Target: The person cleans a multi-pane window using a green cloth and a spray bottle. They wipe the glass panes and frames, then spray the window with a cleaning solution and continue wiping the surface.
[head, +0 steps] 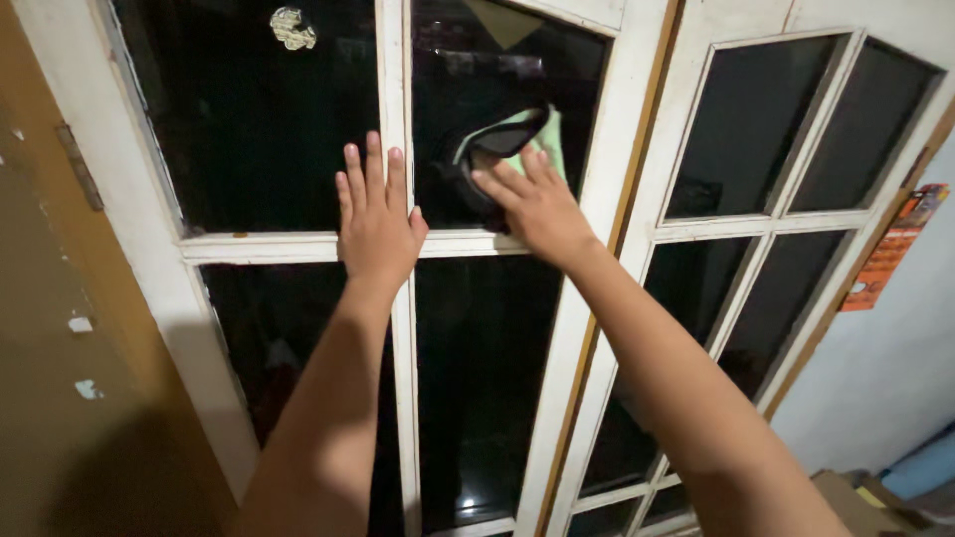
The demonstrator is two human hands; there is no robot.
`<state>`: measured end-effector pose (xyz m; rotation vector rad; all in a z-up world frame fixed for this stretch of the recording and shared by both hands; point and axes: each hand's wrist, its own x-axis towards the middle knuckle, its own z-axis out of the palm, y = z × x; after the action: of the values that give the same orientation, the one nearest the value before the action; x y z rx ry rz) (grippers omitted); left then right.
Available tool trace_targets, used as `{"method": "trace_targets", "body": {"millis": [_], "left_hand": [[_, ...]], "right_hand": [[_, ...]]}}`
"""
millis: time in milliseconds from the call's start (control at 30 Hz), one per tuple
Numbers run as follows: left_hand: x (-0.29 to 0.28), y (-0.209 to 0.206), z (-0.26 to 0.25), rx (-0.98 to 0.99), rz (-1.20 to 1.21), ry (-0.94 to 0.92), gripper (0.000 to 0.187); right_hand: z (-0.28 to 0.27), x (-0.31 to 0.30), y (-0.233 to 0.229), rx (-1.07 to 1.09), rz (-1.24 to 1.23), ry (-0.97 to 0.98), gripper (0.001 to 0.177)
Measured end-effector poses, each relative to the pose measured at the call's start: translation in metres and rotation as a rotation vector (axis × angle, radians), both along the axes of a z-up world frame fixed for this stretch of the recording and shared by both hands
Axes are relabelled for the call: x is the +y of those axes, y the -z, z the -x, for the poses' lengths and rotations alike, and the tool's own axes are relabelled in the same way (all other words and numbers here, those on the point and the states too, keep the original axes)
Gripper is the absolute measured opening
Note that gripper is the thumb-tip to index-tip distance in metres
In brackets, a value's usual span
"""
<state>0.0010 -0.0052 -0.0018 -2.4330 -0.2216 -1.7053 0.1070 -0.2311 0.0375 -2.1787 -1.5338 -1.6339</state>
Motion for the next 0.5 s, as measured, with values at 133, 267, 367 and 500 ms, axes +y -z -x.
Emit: {"method": "trace_targets", "body": {"millis": [133, 267, 367, 500], "left_hand": [[-0.005, -0.002, 0.006, 0.071, 0.041, -0.017, 0.089], [-0.011, -0.007, 0.013, 0.148, 0.075, -0.048, 0.087], [-0.014, -0.017, 0.020, 0.209, 0.118, -0.046, 0.088], [-0.025, -0.013, 0.036, 0.208, 0.137, -0.048, 0.086]], "right_hand": [[0.003, -0.028, 0.003, 0.076, -0.045, -0.049, 0.068], [0.013, -0.048, 0.018, 0.391, -0.130, -0.203, 0.058], [0.021, -0.073, 0.037, 0.567, -0.174, -0.393, 0.059], [0.026, -0.114, 0.065, 0.914, -0.423, -0.511, 0.049]]}}
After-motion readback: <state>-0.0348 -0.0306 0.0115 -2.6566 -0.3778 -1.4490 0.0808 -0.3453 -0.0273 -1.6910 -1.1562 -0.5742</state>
